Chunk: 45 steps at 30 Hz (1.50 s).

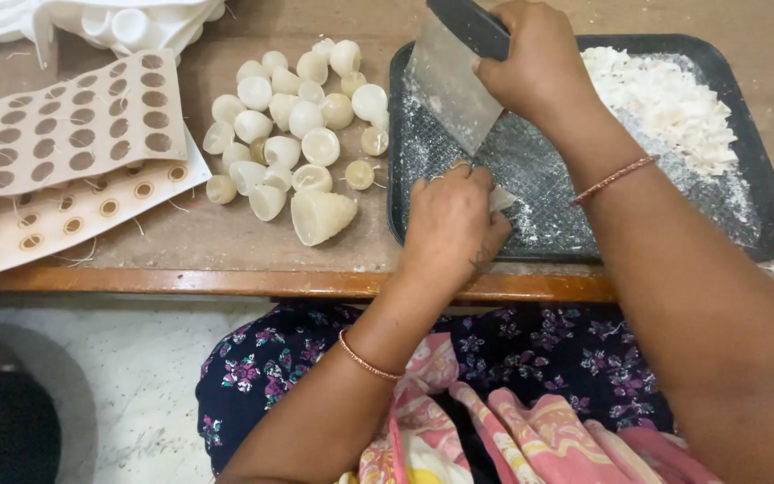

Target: The person is using a scraper to gather and process white wax material and clean small cone-shaped wax pieces on a tray.

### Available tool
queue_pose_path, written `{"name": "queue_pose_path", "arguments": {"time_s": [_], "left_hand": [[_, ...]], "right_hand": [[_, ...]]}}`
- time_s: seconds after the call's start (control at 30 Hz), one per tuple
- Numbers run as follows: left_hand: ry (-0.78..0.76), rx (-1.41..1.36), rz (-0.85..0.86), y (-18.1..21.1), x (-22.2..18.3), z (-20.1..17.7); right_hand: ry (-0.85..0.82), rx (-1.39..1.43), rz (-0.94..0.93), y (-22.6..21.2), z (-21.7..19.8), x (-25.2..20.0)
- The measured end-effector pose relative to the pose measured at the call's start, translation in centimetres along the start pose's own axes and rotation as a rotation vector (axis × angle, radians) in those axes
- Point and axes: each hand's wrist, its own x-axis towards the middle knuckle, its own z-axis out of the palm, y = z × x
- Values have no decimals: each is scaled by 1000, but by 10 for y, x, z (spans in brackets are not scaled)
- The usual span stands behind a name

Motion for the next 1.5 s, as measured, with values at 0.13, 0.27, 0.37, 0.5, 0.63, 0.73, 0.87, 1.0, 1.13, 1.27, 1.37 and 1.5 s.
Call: {"name": "queue_pose_path", "arguments": {"time_s": [0.13,0.27,0.37,0.5,0.63,0.73,0.87,1.0,1.13,1.27,1.37,1.5], "left_hand": [[-23,20,-2,-2,0,2],[10,9,-5,-1,0,4],[24,3,-5,-1,-1,3],[0,-6,-20,0,-1,2],[-23,4,-35,-2,1,2],[2,7,6,-2,0,5],[-24,22,-38,-1,2,4],[-5,12,30,0,1,0],[-12,6,-28,1,1,1],[-4,11,-20,-2,0,3],[-19,15,-28,0,1,5],[-15,29,-40,-1,2,6]], "right_hand": [[80,-30,-78,8,10,2],[90,-54,110,26,12,-1],[107,-115,154,39,5,-6],[107,-89,291,41,-22,-20],[155,-98,235,44,-40,-31],[195,-84,68,22,-31,-29],[145,-63,-147,-8,1,-18],[5,-109,179,1,-1,-13],[105,-248,70,53,-23,-26],[142,-36,298,32,-54,-41],[228,-48,167,47,-32,-32],[144,-249,-18,30,-3,-16]]}}
